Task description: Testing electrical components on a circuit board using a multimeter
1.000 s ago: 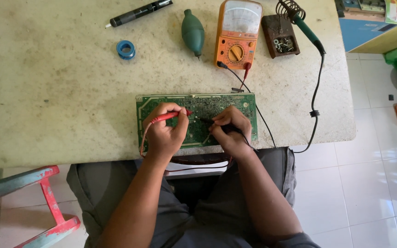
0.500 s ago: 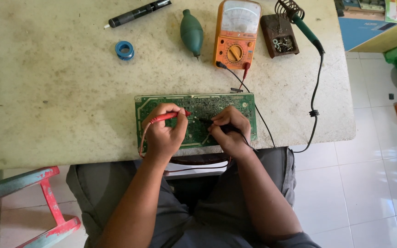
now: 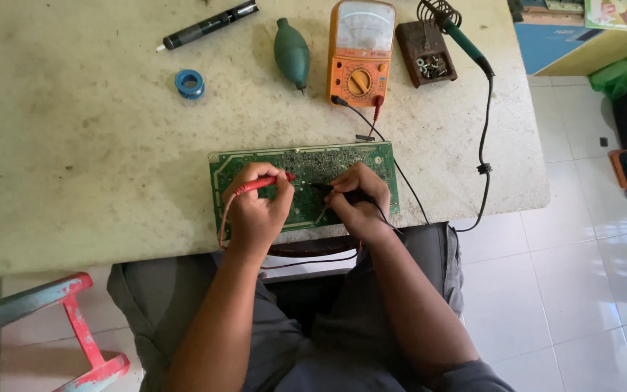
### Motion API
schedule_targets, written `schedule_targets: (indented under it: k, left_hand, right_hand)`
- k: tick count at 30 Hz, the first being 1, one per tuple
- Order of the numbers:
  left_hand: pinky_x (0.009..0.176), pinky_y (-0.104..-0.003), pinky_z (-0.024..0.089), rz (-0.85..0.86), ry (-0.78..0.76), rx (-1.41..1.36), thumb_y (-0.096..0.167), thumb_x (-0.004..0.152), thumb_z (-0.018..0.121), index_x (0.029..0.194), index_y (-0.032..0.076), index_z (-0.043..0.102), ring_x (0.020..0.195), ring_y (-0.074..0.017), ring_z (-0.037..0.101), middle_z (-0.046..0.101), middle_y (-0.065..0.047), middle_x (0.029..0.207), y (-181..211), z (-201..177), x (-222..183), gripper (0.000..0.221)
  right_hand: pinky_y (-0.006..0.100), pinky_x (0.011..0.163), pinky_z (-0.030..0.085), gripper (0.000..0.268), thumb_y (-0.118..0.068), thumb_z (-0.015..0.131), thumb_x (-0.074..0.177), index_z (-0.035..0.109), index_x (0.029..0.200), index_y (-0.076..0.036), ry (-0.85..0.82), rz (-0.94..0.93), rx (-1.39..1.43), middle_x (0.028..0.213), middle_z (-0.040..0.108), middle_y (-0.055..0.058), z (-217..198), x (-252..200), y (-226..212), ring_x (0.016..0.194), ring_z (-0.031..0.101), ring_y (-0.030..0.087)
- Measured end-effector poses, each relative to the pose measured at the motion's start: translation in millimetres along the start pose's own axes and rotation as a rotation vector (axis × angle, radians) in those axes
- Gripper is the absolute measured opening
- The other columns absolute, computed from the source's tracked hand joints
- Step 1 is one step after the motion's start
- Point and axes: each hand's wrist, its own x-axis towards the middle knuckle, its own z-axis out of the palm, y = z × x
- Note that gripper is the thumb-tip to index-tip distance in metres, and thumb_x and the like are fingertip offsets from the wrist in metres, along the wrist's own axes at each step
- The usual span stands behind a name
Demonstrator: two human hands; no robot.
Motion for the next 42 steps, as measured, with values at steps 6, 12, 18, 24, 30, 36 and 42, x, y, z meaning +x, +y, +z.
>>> schedule_targets:
  k: [6, 12, 18, 24, 30, 36, 42]
  left_hand:
    - [0.062, -0.036, 0.059, -0.012, 0.011, 0.01, -0.006, 0.083, 0.071, 0.084, 0.001, 0.065, 0.067, -0.0353, 0.074, 0.071, -0.018, 0.072, -5, 2, -3, 0.008]
    - [0.062, -0.038, 0.059, -0.019, 0.018, 0.009, -0.005, 0.083, 0.071, 0.084, 0.001, 0.066, 0.068, -0.036, 0.074, 0.07, -0.018, 0.073, -3, 3, -1, 0.009]
    - [0.063, -0.039, 0.059, -0.051, 0.008, 0.028, -0.002, 0.085, 0.071, 0.085, 0.003, 0.066, 0.068, -0.0368, 0.073, 0.071, -0.017, 0.073, -3, 2, -3, 0.007]
    - [0.065, -0.038, 0.058, -0.067, 0.002, 0.044, 0.0, 0.085, 0.072, 0.085, 0.004, 0.066, 0.07, -0.0359, 0.073, 0.071, -0.016, 0.074, -5, 2, -5, 0.007]
    - [0.065, -0.037, 0.058, -0.058, -0.006, 0.074, 0.001, 0.085, 0.072, 0.085, 0.006, 0.066, 0.07, -0.0348, 0.074, 0.072, -0.014, 0.074, -7, 2, -4, 0.008]
    - [0.065, -0.037, 0.058, -0.075, 0.029, 0.012, -0.002, 0.083, 0.073, 0.083, 0.005, 0.067, 0.071, -0.0346, 0.075, 0.073, -0.016, 0.075, -14, 3, -7, 0.009]
    - [0.063, -0.038, 0.058, -0.065, 0.026, 0.007, -0.002, 0.084, 0.071, 0.083, 0.004, 0.067, 0.068, -0.0366, 0.074, 0.072, -0.017, 0.074, -12, 2, -9, 0.008]
  right_hand:
    - [0.032, 0.058, 0.055, 0.017, 0.015, 0.071, 0.072, 0.062, 0.073, 0.001, 0.021, 0.014, -0.017, 0.076, 0.07, 0.017, 0, -1, -1, 0.062, 0.071, 0.027]
    - [0.032, 0.056, 0.058, 0.017, 0.02, 0.07, 0.072, 0.061, 0.074, 0.005, 0.054, 0.059, 0.118, 0.077, 0.068, 0.022, 2, -2, 3, 0.061, 0.074, 0.028]
    - [0.032, 0.059, 0.053, 0.018, 0.012, 0.075, 0.07, 0.064, 0.07, -0.002, 0.012, -0.017, -0.049, 0.075, 0.071, 0.014, 0, -4, 2, 0.061, 0.07, 0.026]
    - [0.032, 0.059, 0.051, 0.018, 0.009, 0.076, 0.07, 0.063, 0.071, -0.004, 0.021, -0.014, -0.096, 0.075, 0.071, 0.013, 2, -4, -1, 0.063, 0.069, 0.025]
    - [0.034, 0.065, 0.051, 0.018, 0.007, 0.076, 0.072, 0.062, 0.073, -0.004, -0.014, -0.022, -0.082, 0.078, 0.072, 0.013, 0, -2, 1, 0.068, 0.07, 0.028]
    - [0.036, 0.065, 0.052, 0.018, 0.008, 0.075, 0.073, 0.062, 0.073, -0.004, -0.043, -0.043, -0.058, 0.078, 0.071, 0.014, 3, -3, 7, 0.069, 0.07, 0.031]
    - [0.032, 0.062, 0.051, 0.019, 0.011, 0.075, 0.072, 0.063, 0.072, -0.003, 0.014, -0.019, -0.033, 0.077, 0.071, 0.014, -1, -6, 2, 0.065, 0.07, 0.027]
